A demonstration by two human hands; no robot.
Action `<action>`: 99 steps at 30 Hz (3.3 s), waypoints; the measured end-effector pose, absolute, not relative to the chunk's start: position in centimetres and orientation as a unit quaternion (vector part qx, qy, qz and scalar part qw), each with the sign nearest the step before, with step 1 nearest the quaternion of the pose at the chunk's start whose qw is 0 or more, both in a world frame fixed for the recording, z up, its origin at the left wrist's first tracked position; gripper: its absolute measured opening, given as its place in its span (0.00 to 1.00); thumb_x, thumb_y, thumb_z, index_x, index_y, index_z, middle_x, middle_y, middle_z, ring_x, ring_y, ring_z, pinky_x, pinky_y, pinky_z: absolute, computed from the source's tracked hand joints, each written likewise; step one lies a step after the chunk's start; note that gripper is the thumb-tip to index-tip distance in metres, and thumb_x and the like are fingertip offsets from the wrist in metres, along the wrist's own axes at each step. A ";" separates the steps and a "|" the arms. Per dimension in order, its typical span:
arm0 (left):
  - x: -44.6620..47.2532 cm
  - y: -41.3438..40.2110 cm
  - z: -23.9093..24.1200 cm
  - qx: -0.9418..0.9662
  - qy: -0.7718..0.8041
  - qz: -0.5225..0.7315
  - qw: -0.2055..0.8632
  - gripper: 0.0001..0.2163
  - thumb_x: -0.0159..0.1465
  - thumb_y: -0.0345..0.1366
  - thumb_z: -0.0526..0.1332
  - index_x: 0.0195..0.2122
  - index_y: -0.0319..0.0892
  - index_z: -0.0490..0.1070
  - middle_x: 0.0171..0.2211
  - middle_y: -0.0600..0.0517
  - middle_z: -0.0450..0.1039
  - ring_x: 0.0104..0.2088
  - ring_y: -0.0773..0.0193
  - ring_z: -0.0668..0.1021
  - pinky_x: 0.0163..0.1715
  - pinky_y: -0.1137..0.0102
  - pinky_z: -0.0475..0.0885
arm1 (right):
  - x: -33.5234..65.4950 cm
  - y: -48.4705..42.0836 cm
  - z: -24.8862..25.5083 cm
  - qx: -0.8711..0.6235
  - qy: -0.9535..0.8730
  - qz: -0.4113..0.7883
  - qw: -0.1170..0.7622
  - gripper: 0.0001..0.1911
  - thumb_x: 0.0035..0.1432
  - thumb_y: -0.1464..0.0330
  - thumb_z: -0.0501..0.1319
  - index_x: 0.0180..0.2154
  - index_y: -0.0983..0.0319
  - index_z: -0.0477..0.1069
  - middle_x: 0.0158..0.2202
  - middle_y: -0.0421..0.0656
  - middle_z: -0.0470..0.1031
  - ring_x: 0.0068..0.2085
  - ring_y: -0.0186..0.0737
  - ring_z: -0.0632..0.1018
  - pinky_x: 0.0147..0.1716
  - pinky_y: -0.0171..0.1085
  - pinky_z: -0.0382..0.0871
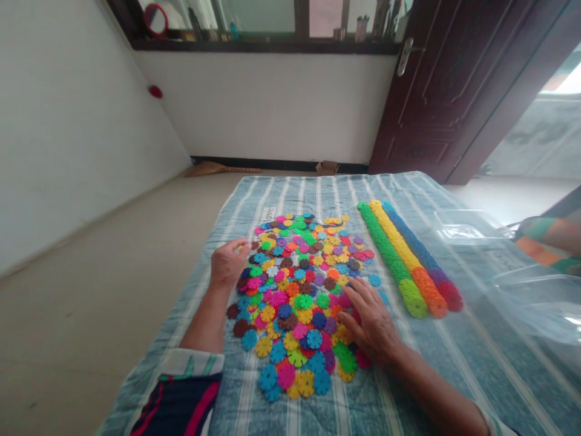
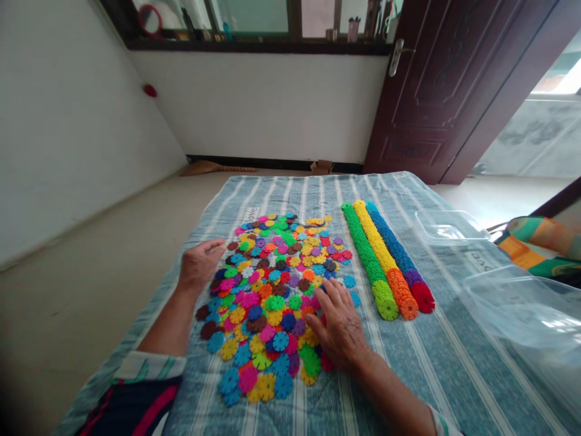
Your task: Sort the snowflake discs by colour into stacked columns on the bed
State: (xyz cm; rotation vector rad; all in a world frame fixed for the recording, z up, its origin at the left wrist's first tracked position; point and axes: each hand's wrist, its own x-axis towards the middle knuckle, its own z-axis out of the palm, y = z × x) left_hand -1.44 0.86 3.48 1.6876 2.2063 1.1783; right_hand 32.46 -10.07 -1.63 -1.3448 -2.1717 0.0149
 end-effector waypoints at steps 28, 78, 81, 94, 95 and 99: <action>-3.0 1.1 1.1 0.534 0.743 0.391 0.094 0.15 0.56 0.44 0.60 0.38 0.42 0.78 0.43 0.48 0.80 0.47 0.51 0.79 0.52 0.61 0.72 | 30.4 -2.9 -0.5 -0.577 -0.736 0.045 0.351 0.22 0.61 0.59 0.58 0.54 0.61 0.69 0.59 0.51 0.67 0.62 0.52 0.64 0.60 0.54 0.57; -3.8 1.5 0.3 0.580 0.715 0.382 0.079 0.11 0.55 0.43 0.59 0.33 0.45 0.77 0.45 0.49 0.79 0.49 0.51 0.78 0.54 0.62 0.70 | 25.6 -2.1 -1.9 -0.535 -0.729 0.151 0.399 0.26 0.60 0.57 0.58 0.57 0.61 0.65 0.57 0.52 0.67 0.59 0.51 0.67 0.58 0.51 0.63; -3.8 1.4 0.4 0.584 0.711 0.382 0.082 0.12 0.55 0.44 0.59 0.33 0.45 0.77 0.46 0.49 0.79 0.49 0.51 0.78 0.54 0.62 0.70 | 26.6 0.8 -0.8 -0.570 -0.730 0.112 0.360 0.25 0.60 0.57 0.59 0.56 0.60 0.66 0.58 0.51 0.66 0.61 0.51 0.65 0.60 0.52 0.59; -3.9 1.2 0.4 0.588 0.714 0.374 0.072 0.12 0.56 0.44 0.58 0.34 0.44 0.78 0.45 0.48 0.80 0.47 0.51 0.79 0.54 0.62 0.71 | 23.6 0.1 -0.9 -0.567 -0.752 0.125 0.311 0.20 0.61 0.57 0.58 0.51 0.59 0.69 0.57 0.50 0.67 0.61 0.53 0.64 0.59 0.51 0.58; -3.9 1.2 0.4 0.590 0.712 0.375 0.071 0.12 0.56 0.44 0.58 0.33 0.44 0.78 0.45 0.48 0.79 0.48 0.52 0.79 0.54 0.62 0.70 | 23.6 0.0 -0.7 -0.559 -0.758 0.127 0.312 0.20 0.61 0.57 0.58 0.52 0.58 0.69 0.57 0.50 0.67 0.61 0.53 0.64 0.59 0.51 0.59; -3.8 1.3 0.5 0.589 0.707 0.383 0.076 0.12 0.55 0.44 0.58 0.33 0.44 0.77 0.45 0.48 0.79 0.48 0.53 0.79 0.54 0.64 0.71 | 24.6 1.0 -0.2 -0.576 -0.755 0.104 0.296 0.22 0.62 0.57 0.57 0.54 0.60 0.68 0.58 0.53 0.65 0.61 0.55 0.63 0.58 0.53 0.58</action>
